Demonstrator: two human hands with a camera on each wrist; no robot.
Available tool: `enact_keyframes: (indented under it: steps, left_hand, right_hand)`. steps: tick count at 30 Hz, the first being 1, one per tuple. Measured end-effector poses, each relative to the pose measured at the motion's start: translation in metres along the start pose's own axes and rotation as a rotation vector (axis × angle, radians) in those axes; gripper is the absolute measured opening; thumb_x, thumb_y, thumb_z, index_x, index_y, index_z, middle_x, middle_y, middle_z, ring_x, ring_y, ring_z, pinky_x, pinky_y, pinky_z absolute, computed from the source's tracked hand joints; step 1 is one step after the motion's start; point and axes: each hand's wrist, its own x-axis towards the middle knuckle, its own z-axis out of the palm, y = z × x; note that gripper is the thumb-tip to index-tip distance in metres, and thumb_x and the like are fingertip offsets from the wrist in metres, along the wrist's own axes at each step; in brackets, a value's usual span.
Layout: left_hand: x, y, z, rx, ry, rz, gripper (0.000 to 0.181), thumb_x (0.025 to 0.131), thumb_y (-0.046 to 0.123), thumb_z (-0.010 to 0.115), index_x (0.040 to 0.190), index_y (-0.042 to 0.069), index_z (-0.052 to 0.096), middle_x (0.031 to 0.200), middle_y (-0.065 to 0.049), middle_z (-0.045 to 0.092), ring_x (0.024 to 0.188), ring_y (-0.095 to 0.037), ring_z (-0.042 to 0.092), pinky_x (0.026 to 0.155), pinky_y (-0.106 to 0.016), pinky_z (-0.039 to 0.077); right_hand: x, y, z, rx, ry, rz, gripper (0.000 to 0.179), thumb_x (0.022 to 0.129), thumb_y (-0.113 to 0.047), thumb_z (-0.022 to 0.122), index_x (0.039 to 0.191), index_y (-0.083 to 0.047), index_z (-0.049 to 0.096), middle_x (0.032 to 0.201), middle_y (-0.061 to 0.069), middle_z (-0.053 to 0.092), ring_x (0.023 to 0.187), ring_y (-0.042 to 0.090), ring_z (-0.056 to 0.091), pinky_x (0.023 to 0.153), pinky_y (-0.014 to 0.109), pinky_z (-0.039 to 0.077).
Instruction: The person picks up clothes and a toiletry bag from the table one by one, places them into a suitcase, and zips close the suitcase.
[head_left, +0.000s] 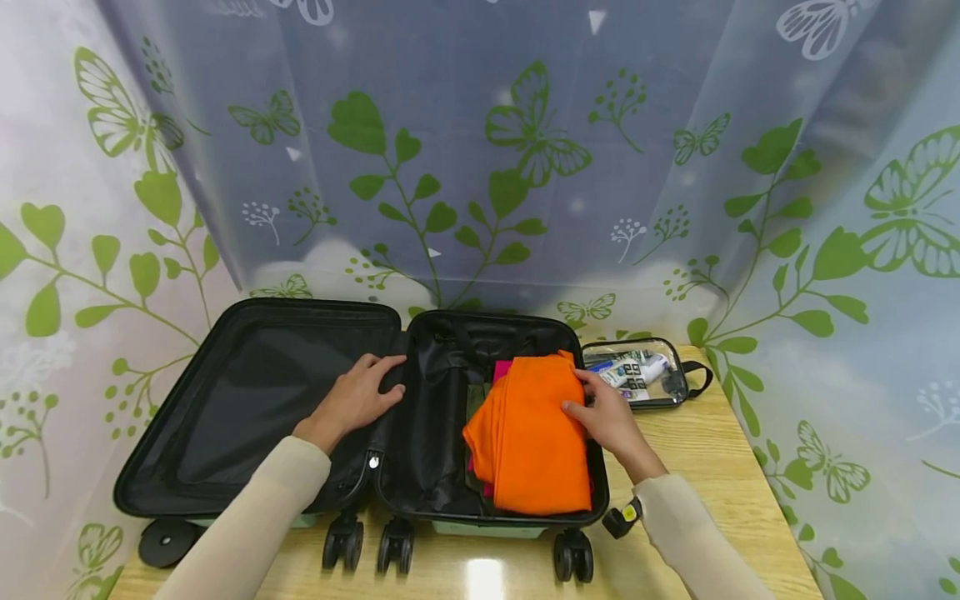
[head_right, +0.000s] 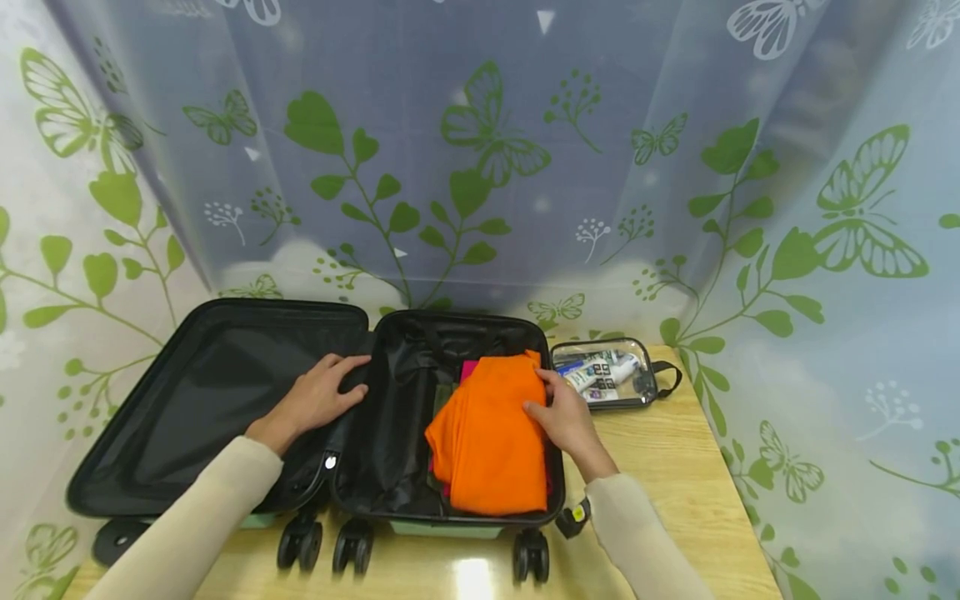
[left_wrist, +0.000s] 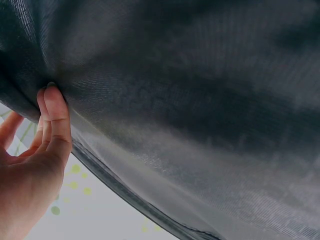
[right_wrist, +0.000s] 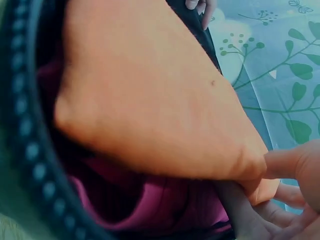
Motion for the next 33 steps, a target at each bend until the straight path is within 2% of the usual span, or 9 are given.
enact_keyframes:
  steps: [5, 8, 13, 17, 20, 24, 27, 33]
  left_hand:
    - [0.000, 0.000, 0.001, 0.001, 0.000, 0.000, 0.060, 0.110, 0.035, 0.061, 0.167, 0.020, 0.047, 0.156, -0.026, 0.050, 0.122, -0.053, 0.065, 0.102, -0.069, 0.052]
    - [0.000, 0.000, 0.002, -0.002, -0.003, -0.005, 0.060, 0.110, 0.036, 0.061, 0.167, 0.021, 0.047, 0.156, -0.025, 0.050, 0.123, -0.053, 0.065, 0.102, -0.069, 0.052]
    - [0.000, 0.000, 0.001, -0.010, -0.003, -0.005, 0.060, 0.111, 0.037, 0.061, 0.167, 0.021, 0.047, 0.156, -0.025, 0.050, 0.124, -0.053, 0.065, 0.102, -0.069, 0.052]
    - [0.000, -0.001, 0.001, -0.013, -0.002, -0.006, 0.060, 0.111, 0.036, 0.061, 0.167, 0.021, 0.046, 0.157, -0.025, 0.049, 0.124, -0.053, 0.064, 0.102, -0.069, 0.052]
    - [-0.001, -0.001, 0.001, -0.016, -0.007, -0.009, 0.061, 0.111, 0.036, 0.061, 0.167, 0.021, 0.046, 0.157, -0.025, 0.049, 0.125, -0.053, 0.064, 0.102, -0.069, 0.052]
    - [0.000, 0.000, 0.000, -0.016, -0.011, -0.012, 0.060, 0.111, 0.036, 0.060, 0.168, 0.021, 0.046, 0.158, -0.025, 0.049, 0.126, -0.054, 0.064, 0.103, -0.069, 0.051]
    - [0.000, 0.000, 0.000, -0.016, -0.012, -0.013, 0.060, 0.111, 0.036, 0.060, 0.168, 0.021, 0.046, 0.158, -0.025, 0.048, 0.126, -0.054, 0.064, 0.103, -0.069, 0.051]
    - [-0.001, 0.000, 0.001, -0.019, -0.011, -0.016, 0.061, 0.111, 0.037, 0.060, 0.168, 0.022, 0.046, 0.157, -0.024, 0.049, 0.126, -0.053, 0.064, 0.102, -0.069, 0.052]
  right_hand:
    - [0.003, -0.001, 0.004, -0.089, 0.049, -0.022, 0.064, 0.103, -0.015, 0.074, 0.160, 0.000, 0.050, 0.124, 0.025, 0.070, 0.098, 0.033, 0.070, 0.091, 0.051, 0.059]
    - [0.003, -0.003, 0.006, -0.137, 0.067, -0.041, 0.063, 0.103, -0.015, 0.074, 0.159, 0.001, 0.051, 0.125, 0.025, 0.072, 0.105, 0.038, 0.071, 0.095, 0.055, 0.059]
    - [-0.003, -0.004, 0.006, -0.202, 0.104, -0.090, 0.063, 0.102, -0.017, 0.075, 0.158, 0.000, 0.052, 0.130, 0.025, 0.071, 0.108, 0.039, 0.071, 0.096, 0.057, 0.058]
    - [-0.010, -0.006, 0.005, -0.240, 0.143, -0.133, 0.060, 0.103, -0.019, 0.075, 0.158, -0.003, 0.054, 0.136, 0.024, 0.064, 0.113, 0.039, 0.069, 0.097, 0.058, 0.057]
    - [-0.015, -0.009, 0.004, -0.275, 0.163, -0.185, 0.056, 0.102, -0.018, 0.077, 0.153, -0.004, 0.059, 0.142, 0.024, 0.061, 0.123, 0.043, 0.064, 0.104, 0.062, 0.053]
    - [-0.020, -0.015, 0.005, -0.327, 0.140, -0.288, 0.048, 0.098, -0.015, 0.082, 0.142, -0.002, 0.068, 0.149, 0.024, 0.061, 0.137, 0.047, 0.057, 0.116, 0.066, 0.046]
    - [-0.024, -0.019, 0.008, -0.355, 0.097, -0.352, 0.045, 0.097, -0.015, 0.084, 0.138, -0.002, 0.072, 0.153, 0.023, 0.060, 0.142, 0.047, 0.054, 0.119, 0.066, 0.043]
    - [-0.029, -0.020, 0.010, -0.388, -0.003, -0.370, 0.053, 0.096, -0.015, 0.085, 0.145, -0.002, 0.067, 0.161, 0.026, 0.053, 0.147, 0.051, 0.050, 0.120, 0.068, 0.041]
